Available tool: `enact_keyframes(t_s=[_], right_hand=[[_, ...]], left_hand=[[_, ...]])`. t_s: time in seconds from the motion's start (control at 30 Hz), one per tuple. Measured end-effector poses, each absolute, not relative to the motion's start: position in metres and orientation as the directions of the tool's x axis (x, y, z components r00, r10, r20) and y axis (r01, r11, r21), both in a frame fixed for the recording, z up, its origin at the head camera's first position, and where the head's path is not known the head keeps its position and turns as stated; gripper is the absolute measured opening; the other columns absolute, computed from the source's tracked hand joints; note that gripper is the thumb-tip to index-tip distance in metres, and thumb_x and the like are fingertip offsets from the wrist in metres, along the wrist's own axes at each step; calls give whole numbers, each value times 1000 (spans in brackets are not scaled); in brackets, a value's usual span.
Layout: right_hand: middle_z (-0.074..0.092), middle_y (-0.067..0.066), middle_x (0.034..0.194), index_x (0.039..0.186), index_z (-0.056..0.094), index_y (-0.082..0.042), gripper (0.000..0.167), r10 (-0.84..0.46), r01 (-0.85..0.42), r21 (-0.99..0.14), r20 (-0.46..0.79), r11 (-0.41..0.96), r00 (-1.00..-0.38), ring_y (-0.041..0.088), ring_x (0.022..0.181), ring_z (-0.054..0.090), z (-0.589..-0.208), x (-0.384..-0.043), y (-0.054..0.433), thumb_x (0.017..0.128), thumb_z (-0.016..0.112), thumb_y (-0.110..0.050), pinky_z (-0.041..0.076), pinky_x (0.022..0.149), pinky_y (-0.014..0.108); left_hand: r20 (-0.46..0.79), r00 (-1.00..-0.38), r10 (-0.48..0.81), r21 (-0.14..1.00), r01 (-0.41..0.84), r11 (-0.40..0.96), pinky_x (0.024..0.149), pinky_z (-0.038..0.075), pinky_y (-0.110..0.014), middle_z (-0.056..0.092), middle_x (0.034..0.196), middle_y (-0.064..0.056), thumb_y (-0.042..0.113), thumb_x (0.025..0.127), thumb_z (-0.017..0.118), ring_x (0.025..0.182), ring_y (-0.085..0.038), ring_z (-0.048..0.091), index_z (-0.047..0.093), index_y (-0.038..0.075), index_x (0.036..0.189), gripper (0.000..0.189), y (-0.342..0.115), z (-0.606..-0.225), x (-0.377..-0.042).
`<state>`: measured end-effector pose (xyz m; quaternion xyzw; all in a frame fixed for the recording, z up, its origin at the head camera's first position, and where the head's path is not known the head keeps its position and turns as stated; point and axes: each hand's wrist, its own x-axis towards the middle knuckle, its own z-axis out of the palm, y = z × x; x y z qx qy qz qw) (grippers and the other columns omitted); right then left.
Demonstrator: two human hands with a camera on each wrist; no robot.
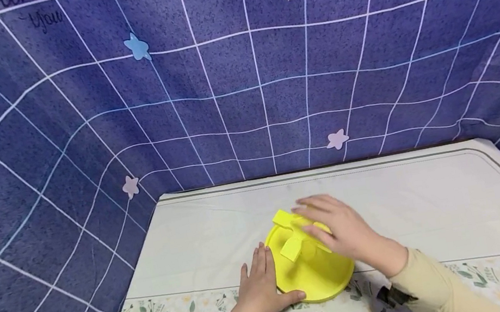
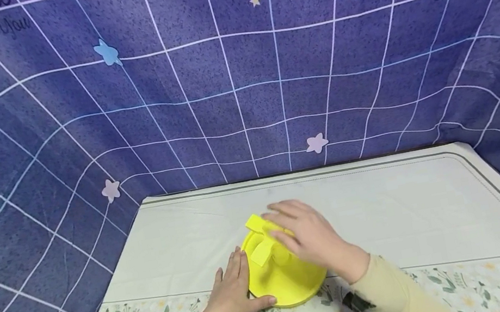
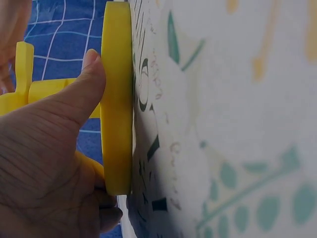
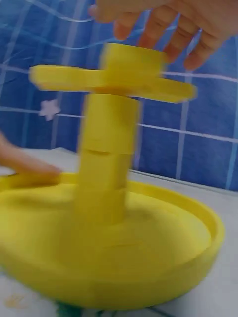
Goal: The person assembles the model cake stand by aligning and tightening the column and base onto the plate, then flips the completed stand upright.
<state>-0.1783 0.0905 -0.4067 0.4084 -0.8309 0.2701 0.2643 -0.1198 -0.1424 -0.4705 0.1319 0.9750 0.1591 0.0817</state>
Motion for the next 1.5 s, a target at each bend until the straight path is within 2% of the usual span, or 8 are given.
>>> enact_keyframes(t_s=[0.13,0.2,0.27,0.5,0.83,1.07,1.27,1.5], right_hand=[[54,17,138,134,58,-5,37,-409,-664,-505,530,552,-743,35,125,51,-410,-194,105,100,56,-17,41,102,54],[54,18,138,138,53,-4,38,-392,-589,-594,439,548,-808,36,124,52,-415,-199,111,102,51,-15,42,101,53],[55,19,137,140,51,-2,38,-403,-541,-646,366,538,-839,36,123,54,-419,-203,115,104,47,-14,44,100,51],[60,16,132,134,58,0,35,-410,-504,-687,316,523,-856,34,121,56,-426,-201,121,104,47,-15,44,100,49],[65,15,123,131,59,-1,33,-389,-514,-669,345,537,-854,26,99,67,-427,-183,133,102,53,-14,55,84,42],[71,1,108,121,65,-8,26,-367,-504,-676,351,537,-861,16,90,67,-430,-167,140,97,62,-17,55,79,35],[71,-4,102,116,67,-14,27,-358,-496,-619,343,609,-868,17,90,68,-429,-153,139,91,71,-24,55,77,43],[72,-5,95,108,71,-14,29,-362,-546,-515,418,661,-833,12,81,67,-433,-138,127,85,76,-31,52,65,27]], left_hand=[[-133,-951,278,354,216,910,113,11,-63,7,160,-24,75,74,63,147,-37,10,15,-8,152,124,-141,-472,-120],[-140,-950,278,360,212,908,113,10,-63,7,160,-24,75,74,63,147,-37,10,15,-8,152,124,-141,-473,-120],[-144,-949,279,362,211,908,113,10,-63,7,160,-24,76,74,63,147,-37,10,14,-8,152,124,-141,-474,-121],[-142,-948,284,354,219,909,113,11,-63,7,160,-24,77,74,62,147,-36,10,14,-7,153,124,-141,-475,-122],[-139,-950,280,349,217,912,113,12,-62,7,160,-23,77,74,61,147,-35,11,15,-7,153,125,-141,-473,-121],[-147,-950,274,340,212,916,113,12,-62,7,161,-22,79,73,60,148,-35,10,14,-6,153,126,-142,-473,-122],[-141,-952,272,338,212,917,113,13,-62,8,160,-23,78,73,61,147,-36,11,15,-7,152,125,-142,-473,-123],[-143,-951,274,336,214,917,113,13,-62,8,160,-24,78,74,60,147,-36,11,15,-7,153,125,-141,-473,-122]])
